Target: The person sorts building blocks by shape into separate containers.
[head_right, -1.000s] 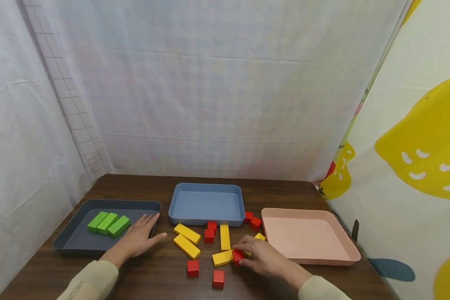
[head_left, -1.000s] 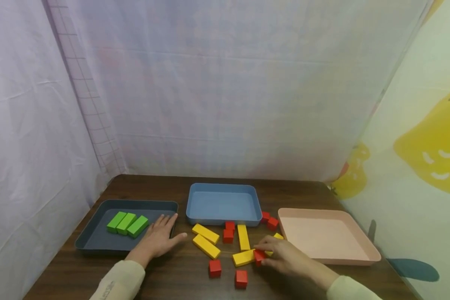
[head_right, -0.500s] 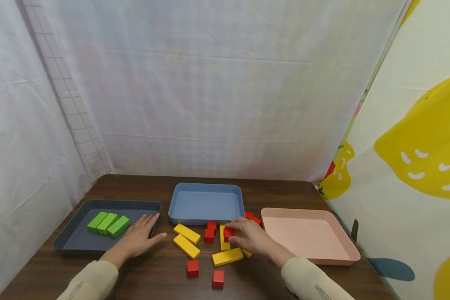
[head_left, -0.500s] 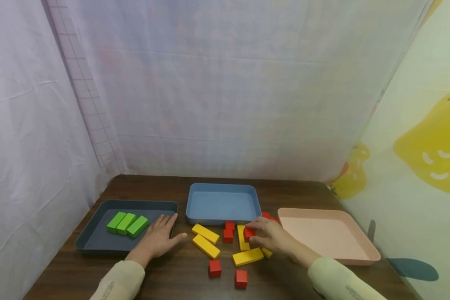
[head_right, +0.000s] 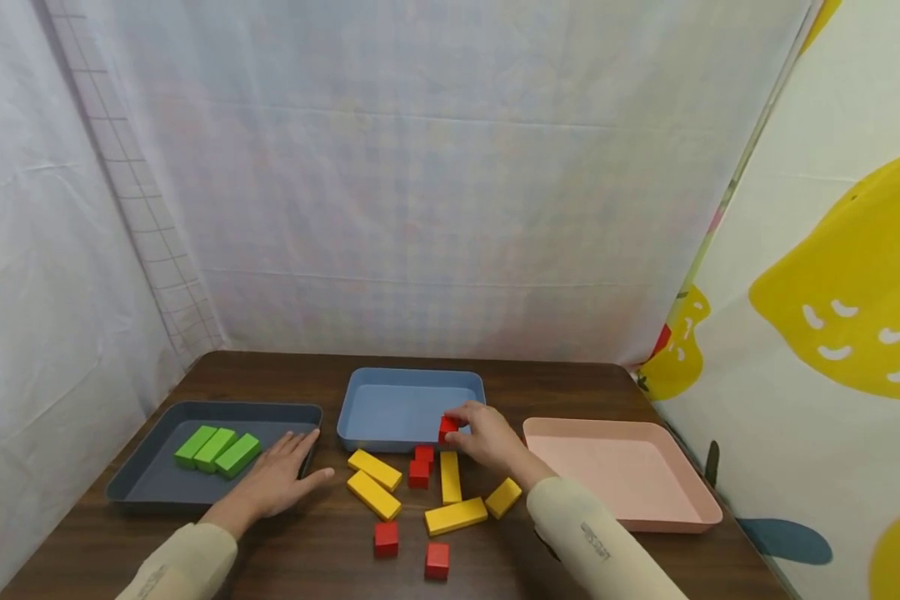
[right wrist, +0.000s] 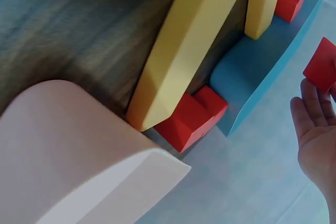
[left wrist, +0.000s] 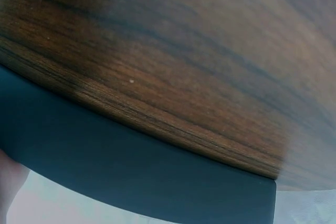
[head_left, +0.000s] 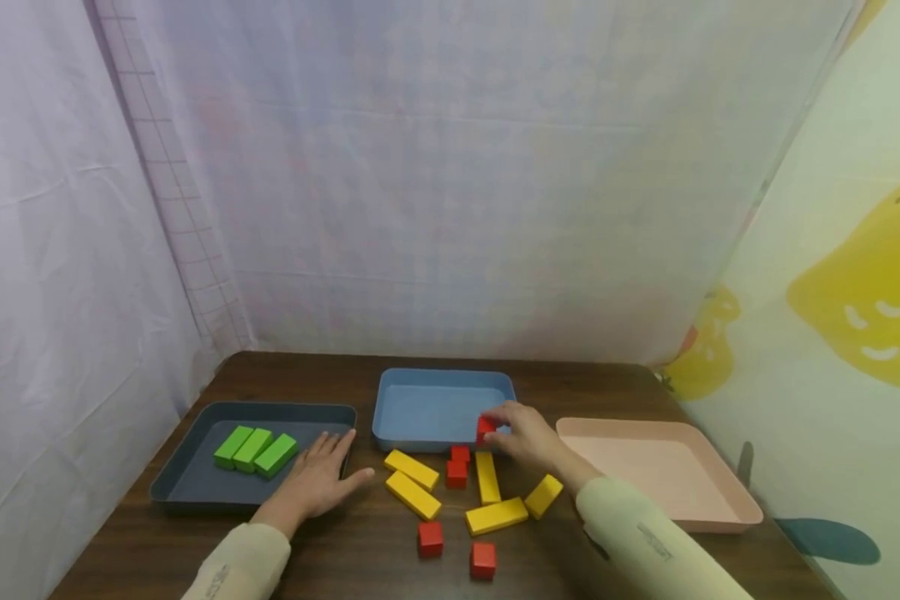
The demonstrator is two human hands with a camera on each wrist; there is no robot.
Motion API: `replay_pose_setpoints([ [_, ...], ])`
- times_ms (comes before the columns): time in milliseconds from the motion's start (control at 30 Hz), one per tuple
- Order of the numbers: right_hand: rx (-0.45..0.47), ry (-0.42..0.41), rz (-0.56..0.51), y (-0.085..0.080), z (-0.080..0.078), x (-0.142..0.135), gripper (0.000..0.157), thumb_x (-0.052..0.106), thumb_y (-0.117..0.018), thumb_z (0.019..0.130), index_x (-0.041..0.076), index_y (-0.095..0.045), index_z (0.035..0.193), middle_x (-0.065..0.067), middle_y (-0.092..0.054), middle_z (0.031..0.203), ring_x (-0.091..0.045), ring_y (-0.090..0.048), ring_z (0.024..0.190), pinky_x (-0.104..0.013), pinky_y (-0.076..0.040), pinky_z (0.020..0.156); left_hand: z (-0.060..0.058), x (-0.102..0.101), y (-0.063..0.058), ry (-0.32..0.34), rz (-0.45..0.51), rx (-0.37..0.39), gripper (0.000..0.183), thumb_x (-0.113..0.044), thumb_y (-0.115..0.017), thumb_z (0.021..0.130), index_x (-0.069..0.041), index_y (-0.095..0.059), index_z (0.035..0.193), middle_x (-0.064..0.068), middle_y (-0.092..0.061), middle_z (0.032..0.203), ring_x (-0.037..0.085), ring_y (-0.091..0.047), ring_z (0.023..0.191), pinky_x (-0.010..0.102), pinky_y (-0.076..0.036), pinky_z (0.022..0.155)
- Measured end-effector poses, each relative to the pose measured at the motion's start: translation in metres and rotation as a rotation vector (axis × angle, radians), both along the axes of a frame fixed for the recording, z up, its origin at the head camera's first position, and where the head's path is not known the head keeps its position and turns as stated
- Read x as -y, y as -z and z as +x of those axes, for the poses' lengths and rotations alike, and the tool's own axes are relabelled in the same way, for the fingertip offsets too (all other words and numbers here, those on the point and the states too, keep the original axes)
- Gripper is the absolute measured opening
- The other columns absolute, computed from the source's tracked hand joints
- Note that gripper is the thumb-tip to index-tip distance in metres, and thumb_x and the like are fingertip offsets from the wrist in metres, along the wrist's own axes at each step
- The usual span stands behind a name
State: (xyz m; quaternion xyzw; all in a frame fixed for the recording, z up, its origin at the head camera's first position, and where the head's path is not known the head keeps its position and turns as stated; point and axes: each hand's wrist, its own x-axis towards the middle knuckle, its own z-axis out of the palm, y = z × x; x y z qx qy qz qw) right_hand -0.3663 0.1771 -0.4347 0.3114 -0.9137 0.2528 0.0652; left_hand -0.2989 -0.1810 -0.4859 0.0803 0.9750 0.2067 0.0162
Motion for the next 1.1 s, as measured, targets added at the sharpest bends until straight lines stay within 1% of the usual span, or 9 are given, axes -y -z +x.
replay_pose_setpoints([
  [67,0.033,0.043,0.003,0.000,-0.006,0.004,0.038,0.019,-0.073,0.092,0.003,-0.067,0.126,-0.005,-0.066,0.108,-0.024,-0.063,0.100,-0.043,-0.053,0.091,0.000,0.001,0.000,0.001,0.000,0.002,0.087,-0.065,-0.049,0.095,-0.008,-0.027,0.157,0.027,-0.031,0.155,0.047,-0.018,0.146,0.067,-0.016,0.112],
  [233,0.072,0.131,-0.005,0.001,-0.020,0.017,0.036,0.018,-0.074,0.091,0.005,-0.069,0.124,-0.006,-0.067,0.108,-0.023,-0.063,0.100,-0.042,-0.053,0.090,-0.001,0.002,0.000,-0.007,-0.003,0.002,0.088,-0.067,-0.049,0.094,-0.009,-0.029,0.157,0.027,-0.032,0.155,0.047,-0.019,0.145,0.068,-0.016,0.112],
  [433,0.082,0.189,-0.021,0.009,-0.030,0.030,0.033,0.014,-0.074,0.090,0.003,-0.069,0.121,-0.010,-0.066,0.108,-0.025,-0.062,0.099,-0.044,-0.052,0.091,0.000,0.002,0.002,-0.007,-0.023,-0.001,0.088,-0.067,-0.049,0.094,-0.009,-0.029,0.157,0.026,-0.031,0.155,0.046,-0.018,0.146,0.067,-0.016,0.112],
  [533,0.080,0.199,-0.030,0.014,-0.031,0.036,0.031,0.013,-0.074,0.089,0.002,-0.071,0.118,-0.012,-0.066,0.108,-0.027,-0.061,0.099,-0.046,-0.051,0.092,0.002,0.001,0.002,-0.007,-0.025,0.000,0.087,-0.066,-0.049,0.094,-0.009,-0.029,0.157,0.026,-0.031,0.155,0.045,-0.017,0.146,0.067,-0.016,0.112],
  [633,0.071,0.180,-0.031,0.017,-0.032,0.043,0.029,0.012,-0.074,0.088,0.002,-0.072,0.115,-0.013,-0.067,0.107,-0.028,-0.060,0.100,-0.048,-0.049,0.092,0.003,0.000,0.002,-0.013,-0.024,0.003,0.087,-0.067,-0.049,0.094,-0.009,-0.029,0.157,0.027,-0.031,0.156,0.045,-0.017,0.146,0.068,-0.015,0.112],
  [733,0.082,0.165,-0.024,0.017,-0.032,0.052,0.029,0.013,-0.073,0.089,0.002,-0.071,0.117,-0.014,-0.067,0.110,-0.029,-0.060,0.101,-0.049,-0.049,0.094,0.003,0.000,0.001,-0.019,-0.021,0.005,0.088,-0.068,-0.048,0.093,-0.011,-0.029,0.157,0.026,-0.029,0.156,0.045,-0.016,0.147,0.067,-0.014,0.113],
  [833,0.071,0.149,-0.002,0.016,-0.032,0.062,0.031,0.014,-0.072,0.090,0.002,-0.071,0.118,-0.015,-0.068,0.112,-0.031,-0.061,0.104,-0.050,-0.048,0.095,0.002,-0.001,0.000,-0.022,-0.017,0.006,0.088,-0.069,-0.047,0.093,-0.011,-0.029,0.157,0.026,-0.029,0.156,0.045,-0.015,0.147,0.068,-0.013,0.113],
  [933,0.055,0.147,0.025,0.016,-0.032,0.072,0.032,0.016,-0.072,0.090,0.004,-0.071,0.119,-0.014,-0.068,0.111,-0.030,-0.061,0.102,-0.049,-0.049,0.093,0.001,0.000,0.000,-0.028,-0.020,0.009,0.089,-0.069,-0.047,0.093,-0.011,-0.028,0.157,0.026,-0.028,0.157,0.045,-0.015,0.147,0.067,-0.013,0.113],
  [1100,0.079,0.151,0.033,0.018,-0.030,0.087,0.032,0.017,-0.072,0.090,0.005,-0.071,0.120,-0.013,-0.067,0.112,-0.029,-0.060,0.100,-0.048,-0.050,0.092,0.000,0.000,0.000,-0.032,-0.026,0.010,0.088,-0.069,-0.046,0.093,-0.012,-0.028,0.157,0.025,-0.029,0.157,0.044,-0.015,0.147,0.067,-0.013,0.113],
])
